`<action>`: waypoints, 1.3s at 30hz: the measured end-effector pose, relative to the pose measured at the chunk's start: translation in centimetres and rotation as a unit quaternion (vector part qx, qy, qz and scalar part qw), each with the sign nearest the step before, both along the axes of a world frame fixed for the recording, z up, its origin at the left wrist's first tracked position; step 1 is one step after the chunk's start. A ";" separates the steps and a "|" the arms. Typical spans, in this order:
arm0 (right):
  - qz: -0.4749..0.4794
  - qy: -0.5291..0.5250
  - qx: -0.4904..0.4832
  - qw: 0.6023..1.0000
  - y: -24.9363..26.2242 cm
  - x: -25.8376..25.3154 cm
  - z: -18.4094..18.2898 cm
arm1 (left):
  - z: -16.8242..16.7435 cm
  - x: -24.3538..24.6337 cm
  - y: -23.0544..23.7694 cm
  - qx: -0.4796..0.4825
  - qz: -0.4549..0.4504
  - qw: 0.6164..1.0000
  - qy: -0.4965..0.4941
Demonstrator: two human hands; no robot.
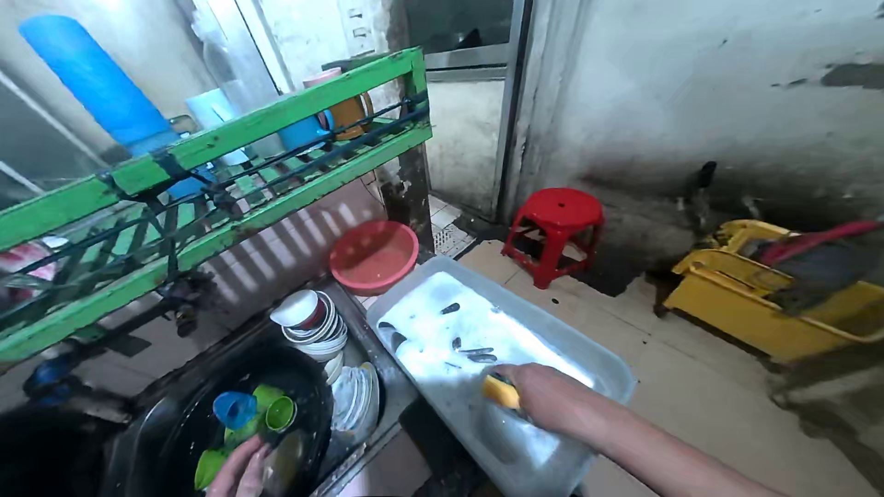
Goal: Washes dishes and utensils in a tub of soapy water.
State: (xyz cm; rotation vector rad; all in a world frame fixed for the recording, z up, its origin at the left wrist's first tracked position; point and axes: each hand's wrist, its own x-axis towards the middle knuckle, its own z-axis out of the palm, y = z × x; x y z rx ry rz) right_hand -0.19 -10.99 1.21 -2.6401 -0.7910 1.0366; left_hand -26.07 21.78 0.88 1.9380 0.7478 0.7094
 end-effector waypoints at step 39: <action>0.301 -0.002 0.110 0.947 -3.2 12.1 0.2 | -4.9 30.0 -17.4 -0.044 0.054 0.898 0.434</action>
